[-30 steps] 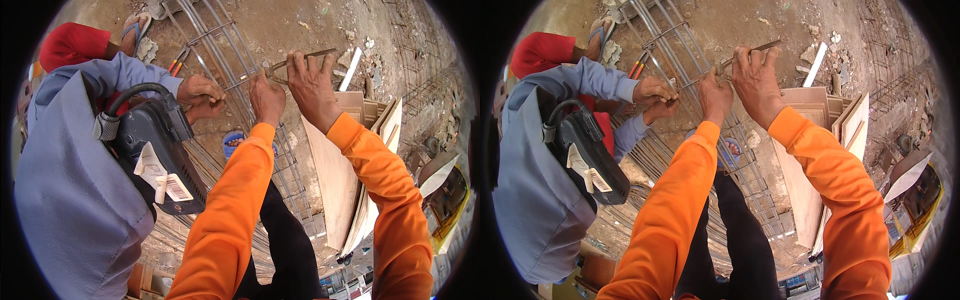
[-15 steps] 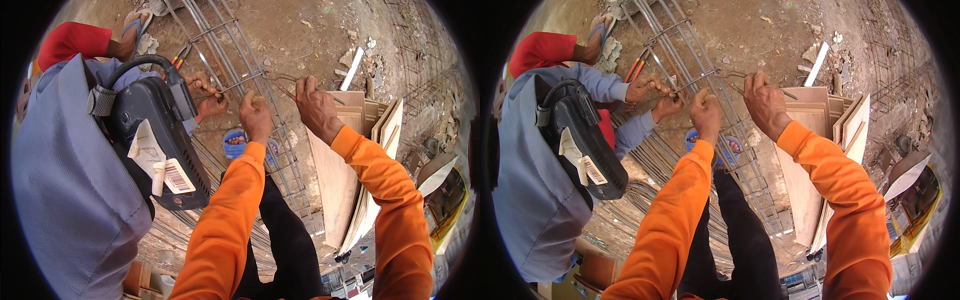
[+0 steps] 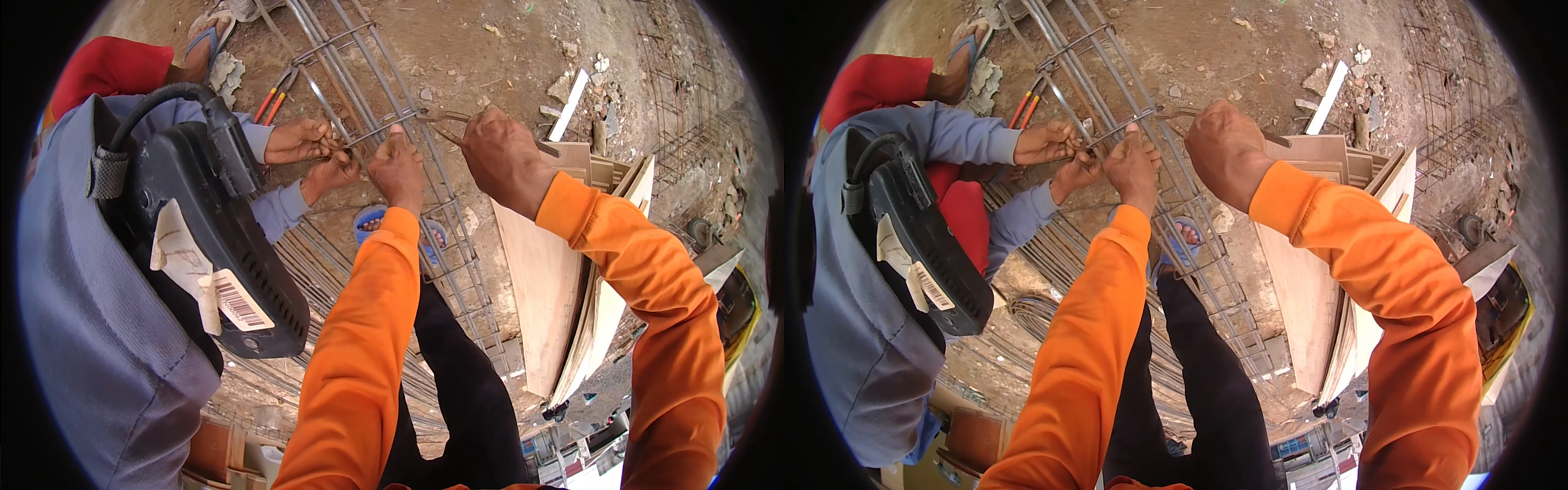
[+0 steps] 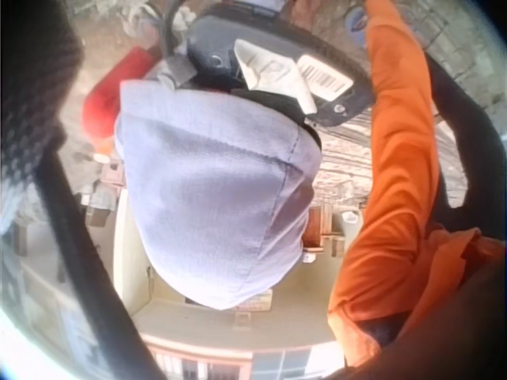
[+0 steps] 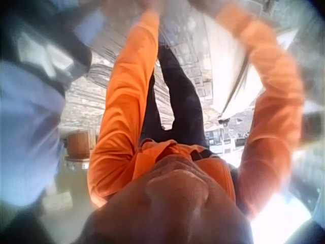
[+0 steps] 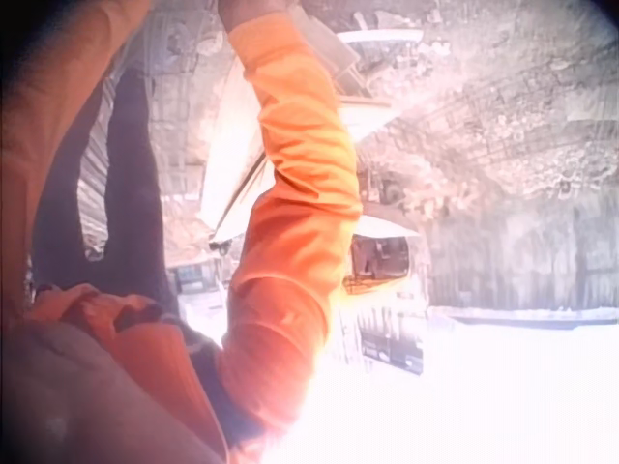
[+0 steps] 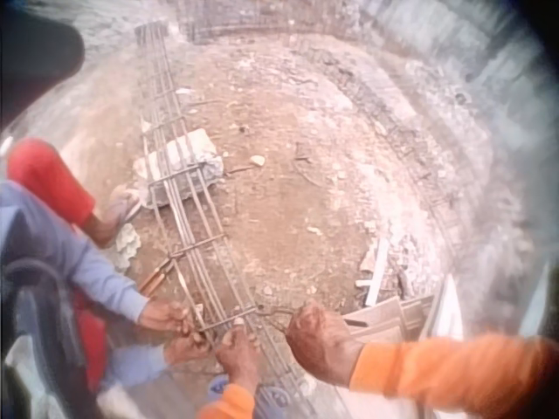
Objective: The person sits on the ground and ties a rebar mesh using wire and pliers. They loop wire around intersecting rebar rods and twist it to secure the joints. Another worker is visible nearby doing similar work.
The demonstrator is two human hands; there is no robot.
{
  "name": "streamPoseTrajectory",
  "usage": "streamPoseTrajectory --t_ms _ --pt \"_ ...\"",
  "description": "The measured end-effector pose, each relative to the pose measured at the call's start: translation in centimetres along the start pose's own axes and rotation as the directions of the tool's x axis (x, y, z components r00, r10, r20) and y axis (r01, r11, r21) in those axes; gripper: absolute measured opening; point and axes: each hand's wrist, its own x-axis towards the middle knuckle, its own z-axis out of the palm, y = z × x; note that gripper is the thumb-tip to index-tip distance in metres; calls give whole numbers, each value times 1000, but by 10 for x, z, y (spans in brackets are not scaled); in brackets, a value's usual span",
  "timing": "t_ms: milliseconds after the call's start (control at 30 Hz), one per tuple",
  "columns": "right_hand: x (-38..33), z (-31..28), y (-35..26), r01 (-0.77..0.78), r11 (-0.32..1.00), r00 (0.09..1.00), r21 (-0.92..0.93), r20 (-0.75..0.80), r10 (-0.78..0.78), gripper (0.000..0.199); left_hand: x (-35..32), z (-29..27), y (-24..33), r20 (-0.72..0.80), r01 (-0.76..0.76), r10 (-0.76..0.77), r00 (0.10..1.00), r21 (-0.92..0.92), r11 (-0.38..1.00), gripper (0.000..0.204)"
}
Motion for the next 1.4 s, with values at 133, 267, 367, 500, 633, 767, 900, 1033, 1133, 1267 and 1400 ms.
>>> streamPoseTrajectory --t_ms 133,267,367,500,633,767,900,1033,1133,1267,1400 --pt "-5 48 18 -131 954 991 268 24 129 28 -2 4 21 -14 72 -72 997 7 997 39" --pt "21 93 45 -133 945 976 300 -126 178 26 8 -2 19 24 93 -93 995 5 996 41" --pt "31 98 64 -100 984 901 144 -406 151 25 13 0 22 60 96 -96 994 -3 995 39" --pt "27 70 83 19 969 966 246 -253 45 31 9 1 29 87 105 -103 991 -21 994 32" --pt "36 41 88 -282 549 875 787 446 -191 35 14 -3 29 116 119 -117 986 -11 993 30" --pt "32 34 85 -341 442 847 830 475 -239 49 17 -7 31 121 130 -137 983 66 989 30" --pt "19 73 89 175 976 701 -131 -679 -217 49 15 -1 38 180 212 -227 957 99 972 39" --pt "29 56 88 79 935 995 345 30 -95 37 17 -3 34 247 270 -297 922 135 953 54" --pt "28 35 83 -507 194 804 840 542 -243 33 24 -5 33 283 276 -304 910 132 952 59" --pt "15 116 42 -365 59 918 929 370 -140 26 24 4 29 302 292 -300 905 73 954 61" --pt "21 124 41 -153 531 987 833 158 36 31 16 5 31 276 245 -262 925 93 965 65"
